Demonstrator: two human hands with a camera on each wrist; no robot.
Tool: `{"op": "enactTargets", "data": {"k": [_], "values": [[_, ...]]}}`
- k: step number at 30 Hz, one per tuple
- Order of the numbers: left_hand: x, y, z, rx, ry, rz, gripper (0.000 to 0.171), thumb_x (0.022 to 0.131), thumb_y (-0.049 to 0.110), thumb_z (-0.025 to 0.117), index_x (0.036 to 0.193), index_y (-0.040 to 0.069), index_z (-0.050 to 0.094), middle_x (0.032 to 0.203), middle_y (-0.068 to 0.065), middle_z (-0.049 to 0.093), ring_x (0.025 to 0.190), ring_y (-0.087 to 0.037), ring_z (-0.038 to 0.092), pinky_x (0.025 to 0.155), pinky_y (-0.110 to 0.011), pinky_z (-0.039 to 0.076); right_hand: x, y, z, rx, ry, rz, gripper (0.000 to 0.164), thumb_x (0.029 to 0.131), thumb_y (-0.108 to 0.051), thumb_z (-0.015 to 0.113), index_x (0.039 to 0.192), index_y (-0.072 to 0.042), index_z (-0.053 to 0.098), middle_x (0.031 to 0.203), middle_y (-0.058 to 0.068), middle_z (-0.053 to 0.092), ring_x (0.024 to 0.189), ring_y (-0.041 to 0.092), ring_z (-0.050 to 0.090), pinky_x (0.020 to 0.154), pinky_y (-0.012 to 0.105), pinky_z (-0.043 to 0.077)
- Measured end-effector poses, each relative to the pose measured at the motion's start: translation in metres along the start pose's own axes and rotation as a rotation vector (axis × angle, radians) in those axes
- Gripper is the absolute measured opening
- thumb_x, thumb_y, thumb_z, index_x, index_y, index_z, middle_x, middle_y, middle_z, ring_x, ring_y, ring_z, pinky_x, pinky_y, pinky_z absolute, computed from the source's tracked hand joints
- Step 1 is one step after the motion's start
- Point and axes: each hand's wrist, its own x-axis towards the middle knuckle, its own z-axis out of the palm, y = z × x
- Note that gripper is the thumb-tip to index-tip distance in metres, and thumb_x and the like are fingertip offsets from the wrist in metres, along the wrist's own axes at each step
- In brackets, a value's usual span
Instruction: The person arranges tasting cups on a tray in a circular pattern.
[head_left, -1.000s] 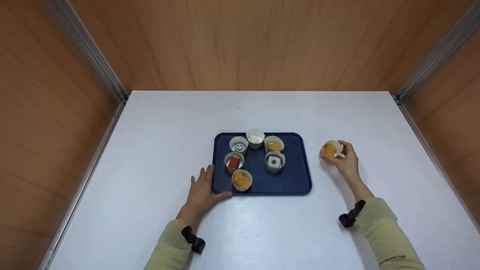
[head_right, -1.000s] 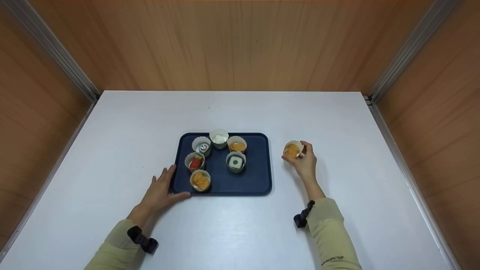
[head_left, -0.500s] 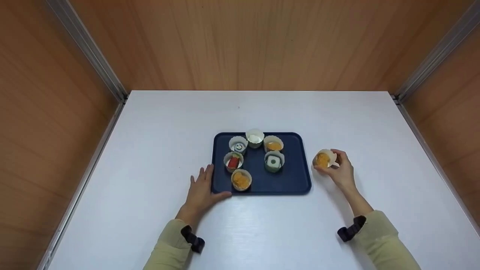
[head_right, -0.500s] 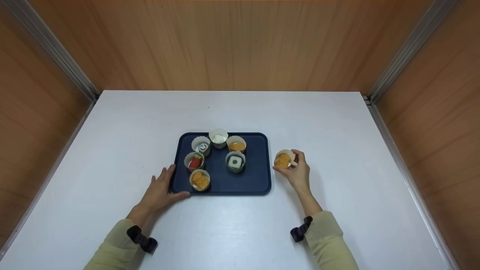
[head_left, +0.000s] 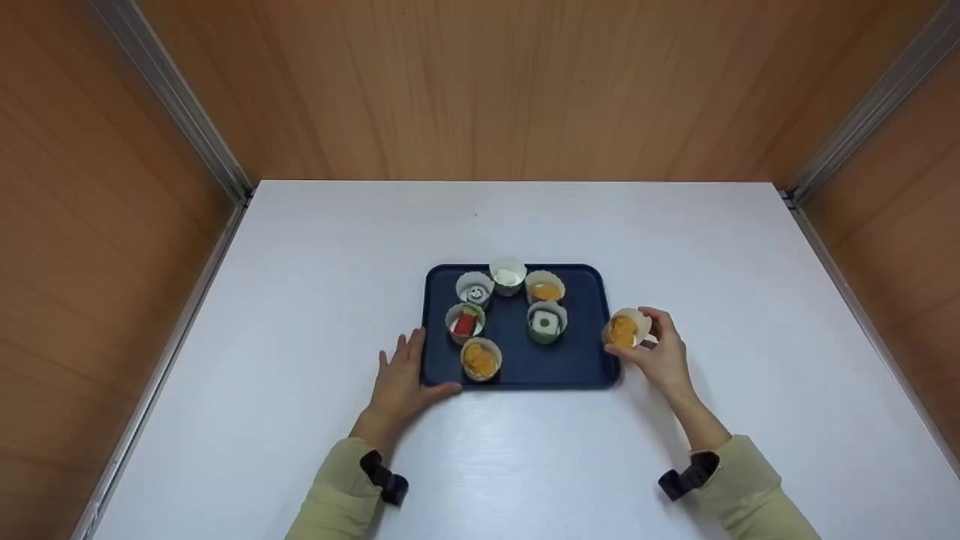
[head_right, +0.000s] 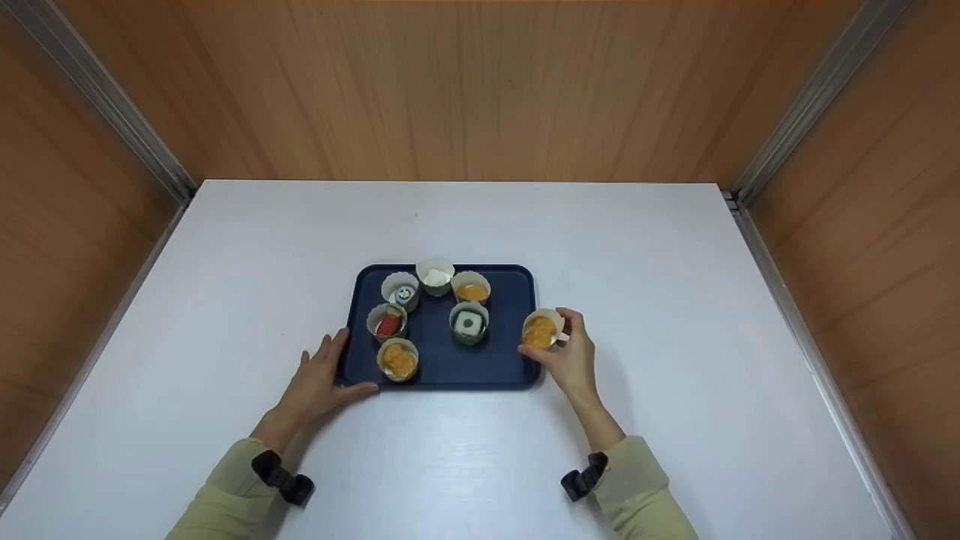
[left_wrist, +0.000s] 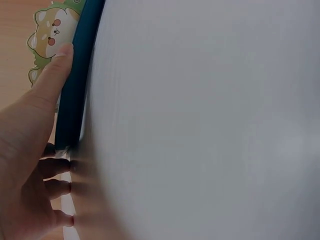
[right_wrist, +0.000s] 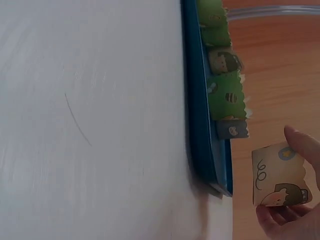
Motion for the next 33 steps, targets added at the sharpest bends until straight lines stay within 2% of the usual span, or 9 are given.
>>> {"op": "enactTargets", "data": {"k": [2,9,14,19,26,33], "values": [[0.0,0.0,-0.001,-0.001,-0.005,-0.004,0.112,0.061,0.07,0.061,0.141,0.004,0.019,0.141,-0.018,0.026,0.13,-0.033,0.017,0.102,-0.056,0.008,-0.003,-0.003,0.004,0.004,-0.006,0.005,0.078,0.061,-0.011,0.081,0.124,0.003,0.036,0.119,0.02,0.048,0.109,0.025,0.045,0.081,0.026,0.044],[0.0,0.001,-0.003,-0.006,-0.022,-0.024,0.112,0.061,0.07,0.06,0.142,0.005,0.017,0.142,-0.016,0.024,0.131,-0.032,0.015,0.104,-0.053,0.005,-0.012,-0.008,0.021,0.005,-0.016,-0.029,0.078,0.059,-0.011,0.082,0.122,0.002,0.038,0.115,0.019,0.049,0.104,0.024,0.047,0.081,0.035,0.044],[0.0,0.001,-0.004,-0.007,-0.023,-0.029,0.112,0.061,0.07,0.061,0.142,0.005,0.017,0.142,-0.016,0.023,0.131,-0.032,0.015,0.104,-0.052,0.005,-0.018,-0.01,0.033,0.005,-0.03,-0.072,0.077,0.06,-0.012,0.082,0.121,0.002,0.038,0.114,0.019,0.049,0.103,0.025,0.047,0.081,0.036,0.045],[-0.001,0.002,-0.004,-0.006,-0.025,-0.028,0.112,0.061,0.069,0.061,0.142,0.005,0.017,0.142,-0.017,0.023,0.131,-0.032,0.015,0.104,-0.052,0.005,-0.024,-0.011,0.046,0.046,-0.022,-0.121,0.076,0.059,-0.006,0.082,0.121,0.003,0.039,0.114,0.022,0.05,0.104,0.03,0.047,0.086,0.044,0.042],[-0.001,0.002,-0.003,0.007,-0.021,-0.017,0.112,0.061,0.07,0.06,0.141,0.004,0.018,0.142,-0.016,0.024,0.131,-0.032,0.016,0.103,-0.055,0.006,-0.03,-0.013,0.066,0.023,-0.05,-0.131,0.076,0.058,-0.011,0.082,0.12,0.001,0.039,0.112,0.02,0.052,0.101,0.028,0.05,0.084,0.04,0.044],[0.0,0.002,-0.001,0.003,-0.03,-0.025,0.112,0.061,0.068,0.061,0.141,0.004,0.017,0.143,-0.016,0.023,0.131,-0.031,0.015,0.103,-0.054,0.005,-0.035,-0.015,0.08,0.037,-0.058,-0.178,0.075,0.057,-0.013,0.083,0.117,0.003,0.041,0.108,0.02,0.053,0.098,0.029,0.052,0.08,0.043,0.046]]}}
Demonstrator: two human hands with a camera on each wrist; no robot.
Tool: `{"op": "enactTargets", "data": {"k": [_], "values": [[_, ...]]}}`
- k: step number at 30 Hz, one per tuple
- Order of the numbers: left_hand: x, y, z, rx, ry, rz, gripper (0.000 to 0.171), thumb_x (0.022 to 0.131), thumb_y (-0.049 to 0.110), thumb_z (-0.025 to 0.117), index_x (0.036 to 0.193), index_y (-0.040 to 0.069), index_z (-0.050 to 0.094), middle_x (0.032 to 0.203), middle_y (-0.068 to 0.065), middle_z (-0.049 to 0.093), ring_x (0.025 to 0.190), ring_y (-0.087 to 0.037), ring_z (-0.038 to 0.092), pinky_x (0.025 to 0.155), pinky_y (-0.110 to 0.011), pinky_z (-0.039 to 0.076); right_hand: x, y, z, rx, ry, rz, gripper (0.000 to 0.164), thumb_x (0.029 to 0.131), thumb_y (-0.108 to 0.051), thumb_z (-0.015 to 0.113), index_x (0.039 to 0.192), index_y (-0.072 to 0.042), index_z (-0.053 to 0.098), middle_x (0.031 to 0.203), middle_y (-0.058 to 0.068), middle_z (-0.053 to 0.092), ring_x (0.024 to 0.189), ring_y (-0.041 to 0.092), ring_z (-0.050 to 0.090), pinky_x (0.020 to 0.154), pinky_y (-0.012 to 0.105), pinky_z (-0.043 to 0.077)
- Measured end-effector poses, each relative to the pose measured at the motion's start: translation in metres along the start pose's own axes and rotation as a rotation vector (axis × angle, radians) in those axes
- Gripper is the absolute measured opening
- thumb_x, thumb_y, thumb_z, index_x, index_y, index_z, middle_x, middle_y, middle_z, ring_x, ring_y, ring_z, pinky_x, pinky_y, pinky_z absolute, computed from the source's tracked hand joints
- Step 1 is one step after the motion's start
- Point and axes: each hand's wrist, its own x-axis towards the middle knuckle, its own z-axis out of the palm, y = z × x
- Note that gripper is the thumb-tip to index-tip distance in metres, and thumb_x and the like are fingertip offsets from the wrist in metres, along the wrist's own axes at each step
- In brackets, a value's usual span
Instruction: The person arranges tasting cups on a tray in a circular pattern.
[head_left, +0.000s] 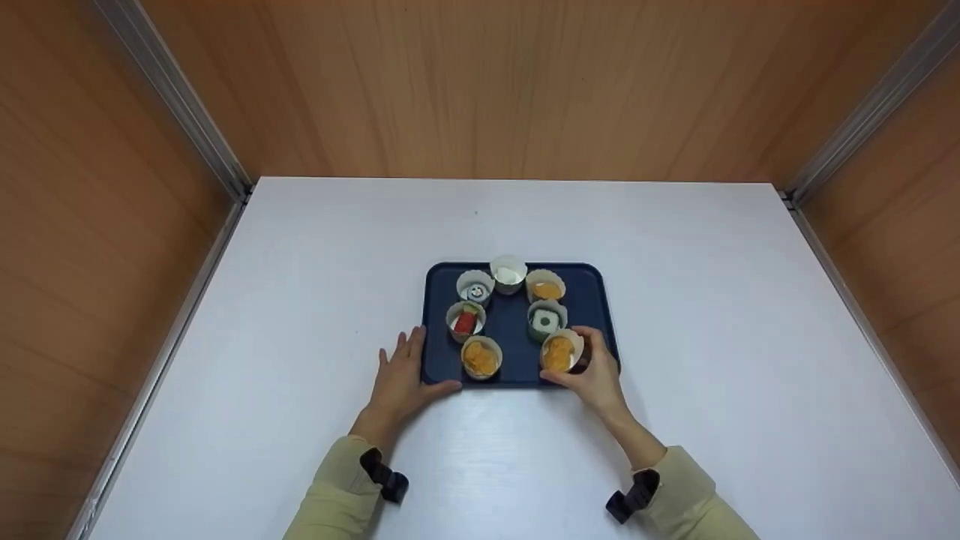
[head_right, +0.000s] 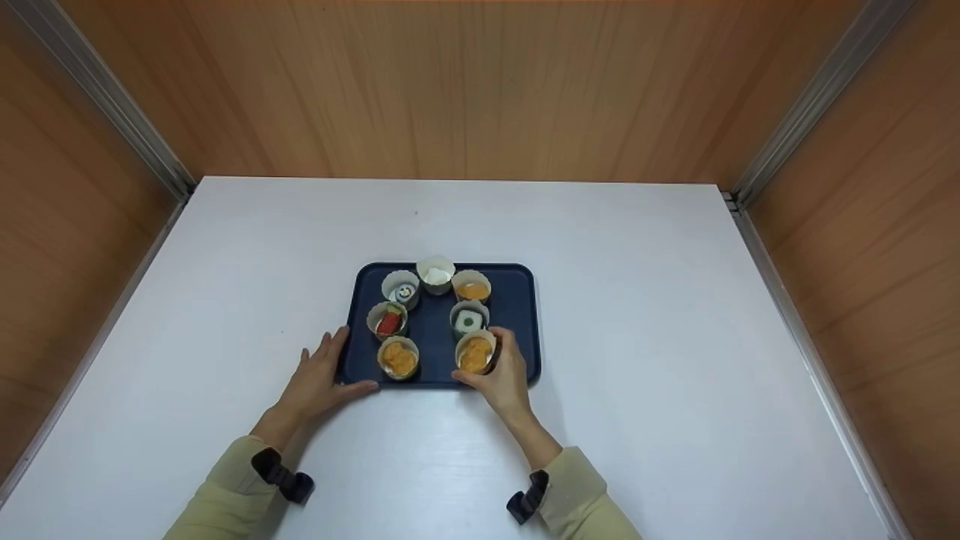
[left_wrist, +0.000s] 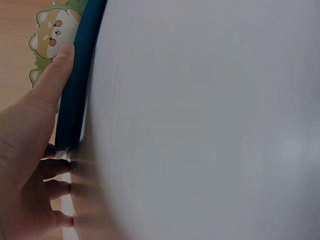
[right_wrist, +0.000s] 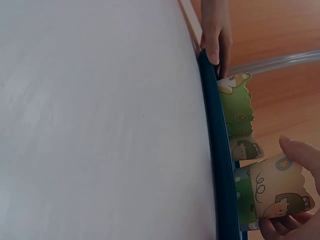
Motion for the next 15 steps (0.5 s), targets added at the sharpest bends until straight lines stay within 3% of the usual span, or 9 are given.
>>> {"op": "enactTargets", "data": {"k": [15], "values": [[0.0,0.0,0.0,-0.005,-0.005,-0.005,0.112,0.062,0.068,0.062,0.142,0.005,0.016,0.143,-0.016,0.023,0.132,-0.031,0.015,0.104,-0.052,0.004,-0.003,-0.006,0.026,-0.06,-0.013,-0.055,0.076,0.056,-0.02,0.084,0.115,0.0,0.04,0.105,0.018,0.054,0.096,0.028,0.052,0.081,0.04,0.043]]}}
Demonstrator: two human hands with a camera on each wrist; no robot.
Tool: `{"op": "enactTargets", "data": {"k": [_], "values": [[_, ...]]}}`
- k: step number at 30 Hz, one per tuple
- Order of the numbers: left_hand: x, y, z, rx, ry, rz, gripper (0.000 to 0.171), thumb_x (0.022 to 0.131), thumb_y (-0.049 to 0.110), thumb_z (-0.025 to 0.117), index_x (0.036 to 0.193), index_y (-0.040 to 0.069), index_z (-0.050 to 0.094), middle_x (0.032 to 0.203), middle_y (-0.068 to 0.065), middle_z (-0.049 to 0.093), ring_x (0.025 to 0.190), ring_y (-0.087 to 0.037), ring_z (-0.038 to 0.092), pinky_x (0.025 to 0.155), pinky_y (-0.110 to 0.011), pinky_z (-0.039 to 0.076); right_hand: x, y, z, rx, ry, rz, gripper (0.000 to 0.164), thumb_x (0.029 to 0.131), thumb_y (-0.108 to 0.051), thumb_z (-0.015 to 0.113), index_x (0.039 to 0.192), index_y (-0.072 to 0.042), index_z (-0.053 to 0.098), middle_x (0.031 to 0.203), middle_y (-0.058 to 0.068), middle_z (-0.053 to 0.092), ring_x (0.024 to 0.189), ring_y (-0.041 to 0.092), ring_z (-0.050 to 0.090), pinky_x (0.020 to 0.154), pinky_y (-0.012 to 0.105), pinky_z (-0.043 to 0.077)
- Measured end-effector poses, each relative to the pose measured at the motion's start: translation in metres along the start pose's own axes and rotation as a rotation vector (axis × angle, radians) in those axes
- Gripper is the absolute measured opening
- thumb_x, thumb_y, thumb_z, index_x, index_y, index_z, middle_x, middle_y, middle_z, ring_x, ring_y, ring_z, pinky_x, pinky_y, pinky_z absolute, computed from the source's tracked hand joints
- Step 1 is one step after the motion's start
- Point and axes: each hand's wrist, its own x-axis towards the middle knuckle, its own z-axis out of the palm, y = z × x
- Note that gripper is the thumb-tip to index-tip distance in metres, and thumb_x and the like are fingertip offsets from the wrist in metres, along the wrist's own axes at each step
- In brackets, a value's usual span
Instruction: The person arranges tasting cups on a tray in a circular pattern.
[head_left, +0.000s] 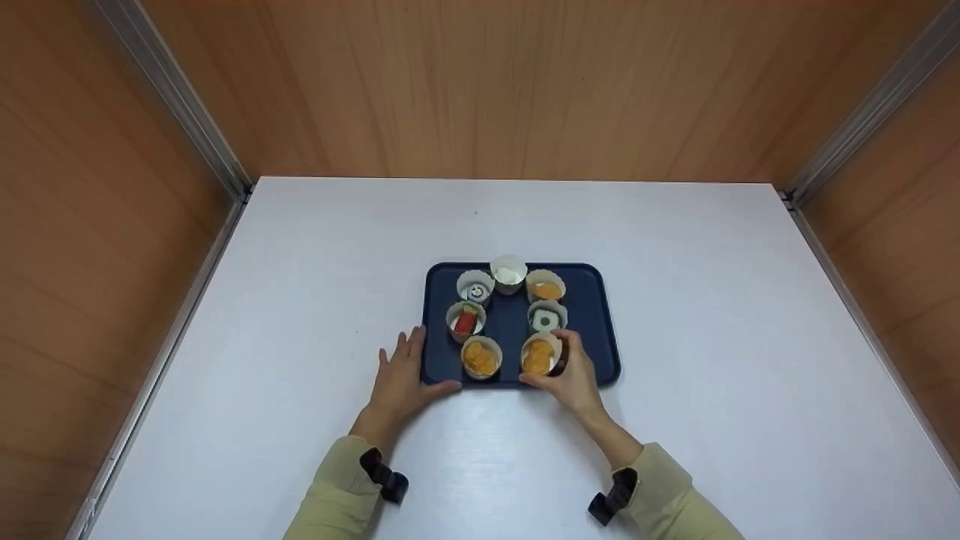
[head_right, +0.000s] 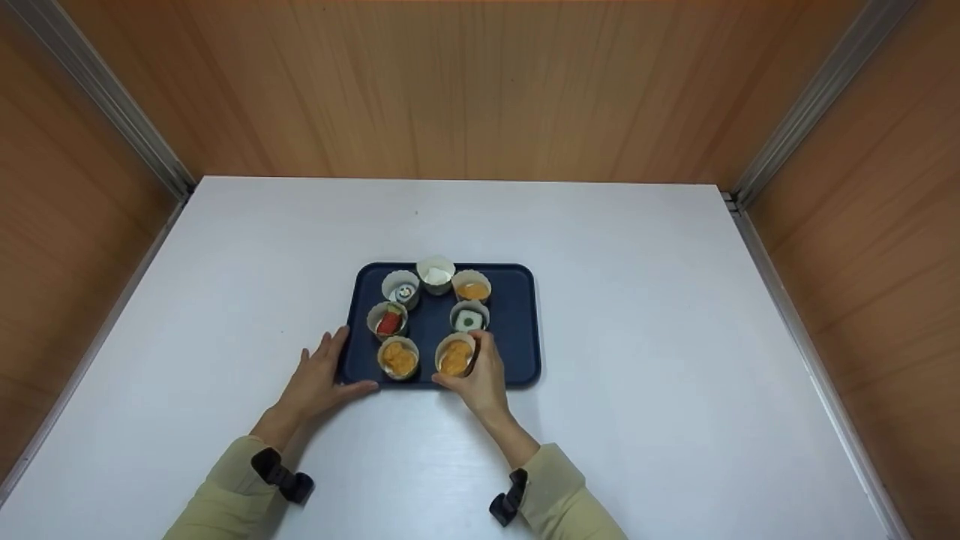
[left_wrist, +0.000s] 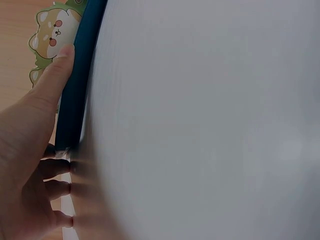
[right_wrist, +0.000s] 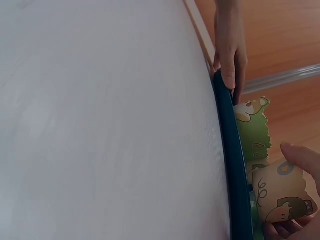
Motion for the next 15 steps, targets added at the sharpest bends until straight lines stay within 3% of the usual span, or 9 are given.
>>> {"op": "enactTargets", "data": {"k": [9,15], "values": [[0.0,-0.002,0.001,0.007,0.046,0.05,0.111,0.061,0.069,0.061,0.139,0.001,0.021,0.138,-0.021,0.03,0.129,-0.035,0.02,0.101,-0.058,0.01,0.0,0.0,0.012,-0.017,-0.005,-0.006,0.075,0.057,-0.019,0.084,0.115,0.0,0.04,0.104,0.016,0.055,0.094,0.026,0.054,0.075,0.036,0.048],[0.0,-0.002,0.001,0.009,0.043,0.044,0.112,0.06,0.069,0.061,0.14,0.002,0.021,0.139,-0.02,0.029,0.129,-0.035,0.019,0.101,-0.058,0.01,0.001,0.001,0.016,-0.027,0.006,-0.005,0.076,0.057,-0.017,0.084,0.116,0.002,0.039,0.106,0.018,0.054,0.096,0.029,0.053,0.078,0.04,0.046]]}}
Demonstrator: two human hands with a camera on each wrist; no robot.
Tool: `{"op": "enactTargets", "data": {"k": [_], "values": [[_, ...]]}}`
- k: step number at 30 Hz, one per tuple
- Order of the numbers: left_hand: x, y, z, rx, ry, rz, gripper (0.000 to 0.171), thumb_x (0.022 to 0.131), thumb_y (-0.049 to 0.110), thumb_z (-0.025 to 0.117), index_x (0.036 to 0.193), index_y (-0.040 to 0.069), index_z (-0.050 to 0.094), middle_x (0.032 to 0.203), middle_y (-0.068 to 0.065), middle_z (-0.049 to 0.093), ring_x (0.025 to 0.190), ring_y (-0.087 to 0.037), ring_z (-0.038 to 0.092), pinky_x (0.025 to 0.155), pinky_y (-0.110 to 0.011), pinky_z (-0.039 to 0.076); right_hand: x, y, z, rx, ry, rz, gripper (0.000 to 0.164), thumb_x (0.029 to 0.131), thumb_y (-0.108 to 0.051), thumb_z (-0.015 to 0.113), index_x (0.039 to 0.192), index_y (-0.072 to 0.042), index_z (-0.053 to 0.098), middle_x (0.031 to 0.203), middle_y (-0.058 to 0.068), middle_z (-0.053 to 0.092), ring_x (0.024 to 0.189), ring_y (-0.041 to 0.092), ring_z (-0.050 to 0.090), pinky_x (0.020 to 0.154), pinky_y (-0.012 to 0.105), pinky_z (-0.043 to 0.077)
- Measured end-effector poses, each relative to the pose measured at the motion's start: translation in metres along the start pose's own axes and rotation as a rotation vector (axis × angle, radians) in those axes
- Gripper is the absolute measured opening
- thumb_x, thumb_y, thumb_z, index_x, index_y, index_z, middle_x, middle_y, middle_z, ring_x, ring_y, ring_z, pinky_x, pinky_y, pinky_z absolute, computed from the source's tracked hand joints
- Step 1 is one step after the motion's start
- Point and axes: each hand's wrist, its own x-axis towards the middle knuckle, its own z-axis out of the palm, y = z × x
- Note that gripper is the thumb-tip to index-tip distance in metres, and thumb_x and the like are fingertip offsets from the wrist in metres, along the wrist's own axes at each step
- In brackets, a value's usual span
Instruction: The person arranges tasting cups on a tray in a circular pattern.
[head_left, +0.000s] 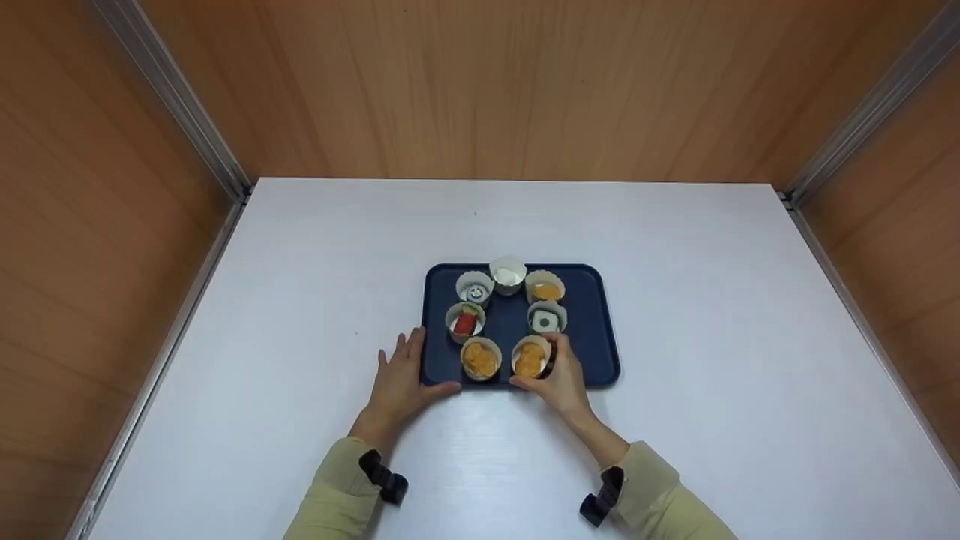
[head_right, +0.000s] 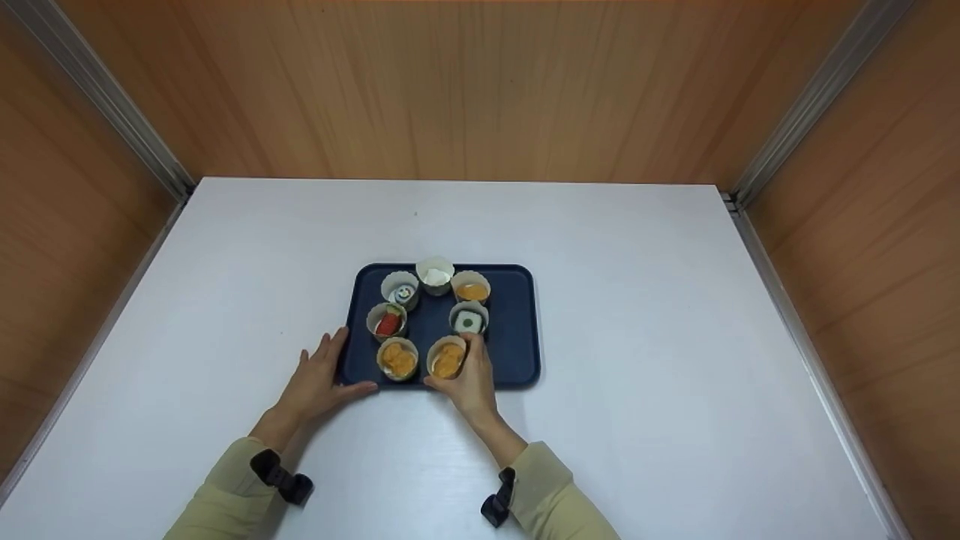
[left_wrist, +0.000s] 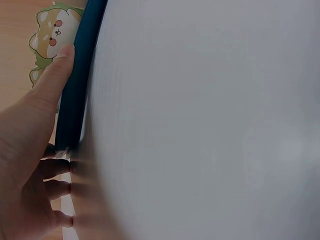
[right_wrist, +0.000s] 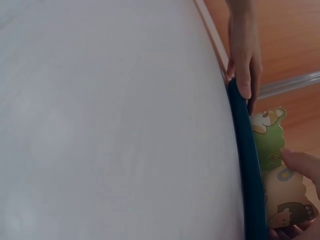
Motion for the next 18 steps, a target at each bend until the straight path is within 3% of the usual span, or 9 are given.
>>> {"op": "enactTargets", "data": {"k": [11,18], "values": [[0.0002,0.0021,-0.0018,-0.007,-0.023,-0.028,0.111,0.062,0.068,0.062,0.141,0.004,0.018,0.141,-0.018,0.026,0.131,-0.033,0.017,0.103,-0.055,0.007,0.0015,0.0023,0.0058,-0.028,0.03,0.01,0.077,0.057,-0.019,0.084,0.115,0.002,0.039,0.108,0.02,0.052,0.102,0.032,0.05,0.086,0.043,0.042],[-0.0005,0.0032,-0.0028,-0.005,-0.024,-0.033,0.111,0.061,0.067,0.063,0.141,0.003,0.019,0.141,-0.019,0.026,0.13,-0.033,0.017,0.102,-0.055,0.008,-0.0008,0.0004,0.0046,0.038,0.004,0.029,0.078,0.058,-0.019,0.083,0.117,0.003,0.037,0.102,0.018,0.052,0.091,0.028,0.054,0.074,0.037,0.048]]}}
